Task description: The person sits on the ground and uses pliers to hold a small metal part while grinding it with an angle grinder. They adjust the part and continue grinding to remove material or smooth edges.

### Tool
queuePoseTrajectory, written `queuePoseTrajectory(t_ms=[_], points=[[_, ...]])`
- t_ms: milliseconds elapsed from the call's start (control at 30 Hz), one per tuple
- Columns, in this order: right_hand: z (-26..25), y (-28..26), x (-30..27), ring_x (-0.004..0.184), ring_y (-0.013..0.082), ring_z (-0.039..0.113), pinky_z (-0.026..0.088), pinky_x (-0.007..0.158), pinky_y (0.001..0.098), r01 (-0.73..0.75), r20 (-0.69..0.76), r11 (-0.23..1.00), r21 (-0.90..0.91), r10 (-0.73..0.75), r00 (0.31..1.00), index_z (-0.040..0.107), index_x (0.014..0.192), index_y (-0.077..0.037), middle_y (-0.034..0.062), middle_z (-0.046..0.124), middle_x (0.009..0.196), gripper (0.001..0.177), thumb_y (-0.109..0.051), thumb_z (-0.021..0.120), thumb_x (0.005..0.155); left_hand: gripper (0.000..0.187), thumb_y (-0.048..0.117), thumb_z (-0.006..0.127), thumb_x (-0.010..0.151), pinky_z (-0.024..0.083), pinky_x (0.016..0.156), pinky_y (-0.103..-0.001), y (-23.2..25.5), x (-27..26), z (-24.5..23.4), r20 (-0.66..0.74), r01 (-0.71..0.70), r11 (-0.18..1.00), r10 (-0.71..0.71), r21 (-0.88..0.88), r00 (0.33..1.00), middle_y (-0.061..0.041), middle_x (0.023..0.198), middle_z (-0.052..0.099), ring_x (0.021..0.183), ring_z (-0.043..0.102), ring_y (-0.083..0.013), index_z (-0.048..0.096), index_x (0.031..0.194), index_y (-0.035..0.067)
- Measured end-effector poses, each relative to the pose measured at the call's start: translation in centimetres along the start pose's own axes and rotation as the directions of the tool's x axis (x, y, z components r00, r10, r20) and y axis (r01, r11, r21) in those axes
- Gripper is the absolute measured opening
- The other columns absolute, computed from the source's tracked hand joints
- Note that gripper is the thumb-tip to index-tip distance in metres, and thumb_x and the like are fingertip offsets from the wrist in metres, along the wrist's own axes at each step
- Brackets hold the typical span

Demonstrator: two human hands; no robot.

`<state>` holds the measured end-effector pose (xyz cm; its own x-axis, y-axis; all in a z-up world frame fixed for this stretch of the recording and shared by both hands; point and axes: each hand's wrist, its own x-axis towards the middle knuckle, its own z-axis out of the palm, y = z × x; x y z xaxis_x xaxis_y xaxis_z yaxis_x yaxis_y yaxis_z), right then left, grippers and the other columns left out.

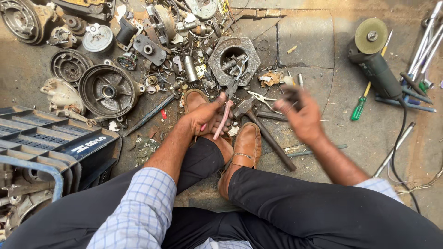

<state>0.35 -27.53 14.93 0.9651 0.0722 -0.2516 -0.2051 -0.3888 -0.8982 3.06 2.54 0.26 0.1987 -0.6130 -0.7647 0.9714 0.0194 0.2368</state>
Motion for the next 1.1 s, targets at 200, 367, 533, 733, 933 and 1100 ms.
queuePoseTrajectory(t_ms=[200, 367, 533, 733, 933, 1100], points=[[1.6, -6.6, -8.2, 0.097, 0.0158, 0.068, 0.056, 0.088, 0.0334, -0.212, 0.649, 0.971, 0.111, 0.091, 0.756, 0.061, 0.131, -0.003, 0.0070, 0.072, 0.102, 0.046, -0.023, 0.074, 0.092, 0.083, 0.080, 0.040, 0.088, 0.064, 0.064, -0.048, 1.1, 0.4, -1.0, -0.022, -0.001, 0.999, 0.002, 0.053, 1.000, -0.017, 0.101, 0.070, 0.077, 0.073, -0.0330, 0.057, 0.133, 0.012], [0.0, -9.0, -11.8, 0.093, 0.0148, 0.069, 0.056, 0.086, 0.0328, -0.186, 0.624, 0.982, -0.030, 0.164, 0.764, 0.065, 0.124, -0.003, 0.0062, 0.074, 0.095, 0.039, -0.022, 0.074, 0.091, 0.074, 0.071, 0.036, 0.099, 0.067, 0.074, -0.053, 0.8, 0.9, -1.7, -0.060, -0.005, 0.995, 0.011, 0.098, 0.998, -0.018, 0.108, 0.069, 0.087, 0.076, -0.0358, 0.057, 0.133, 0.008], [0.4, -8.4, -11.7, 0.090, 0.0148, 0.064, 0.055, 0.083, 0.0317, -0.179, 0.572, 0.979, 0.095, 0.093, 0.815, 0.065, 0.121, 0.000, 0.0081, 0.067, 0.094, 0.034, -0.017, 0.073, 0.092, 0.071, 0.068, 0.034, 0.100, 0.065, 0.071, -0.051, 1.5, 0.4, -1.1, -0.067, 0.016, 0.993, -0.008, 0.115, 0.998, -0.016, 0.109, 0.074, 0.085, 0.074, -0.0339, 0.062, 0.130, 0.011], [5.5, -4.7, -5.7, 0.082, 0.0136, 0.069, 0.062, 0.072, 0.0332, -0.174, 0.592, 0.971, 0.165, 0.044, 0.805, 0.064, 0.116, -0.002, 0.0066, 0.068, 0.092, 0.026, -0.019, 0.068, 0.097, 0.078, 0.069, 0.033, 0.103, 0.064, 0.075, -0.052, 1.4, 0.7, -1.4, -0.024, 0.061, 0.998, -0.061, 0.012, 0.998, -0.019, 0.102, 0.071, 0.085, 0.072, -0.0343, 0.065, 0.128, 0.002], [7.3, 1.1, 3.9, 0.091, 0.0251, 0.071, 0.059, 0.079, 0.0390, 0.343, 0.160, 0.913, -0.220, -0.313, 0.936, 0.063, 0.124, -0.003, 0.0118, 0.068, 0.102, 0.031, -0.017, 0.072, 0.098, 0.081, 0.068, 0.033, 0.103, 0.057, 0.098, -0.058, 1.3, -0.1, -0.8, 0.065, 0.130, 0.977, -0.121, -0.171, 0.991, -0.029, 0.121, 0.067, 0.112, 0.069, -0.0448, 0.058, 0.127, -0.004], [5.6, 3.7, 10.9, 0.089, 0.0372, 0.069, 0.057, 0.073, 0.0481, 0.355, 0.134, 0.790, -0.500, -0.334, 0.933, 0.065, 0.135, -0.016, 0.0165, 0.066, 0.107, 0.039, -0.020, 0.074, 0.097, 0.073, 0.064, 0.036, 0.101, 0.057, 0.102, -0.058, 2.2, 0.0, -0.8, 0.124, 0.065, 0.981, -0.042, -0.185, 0.991, -0.029, 0.124, 0.066, 0.118, 0.067, -0.0478, 0.057, 0.130, 0.001]])
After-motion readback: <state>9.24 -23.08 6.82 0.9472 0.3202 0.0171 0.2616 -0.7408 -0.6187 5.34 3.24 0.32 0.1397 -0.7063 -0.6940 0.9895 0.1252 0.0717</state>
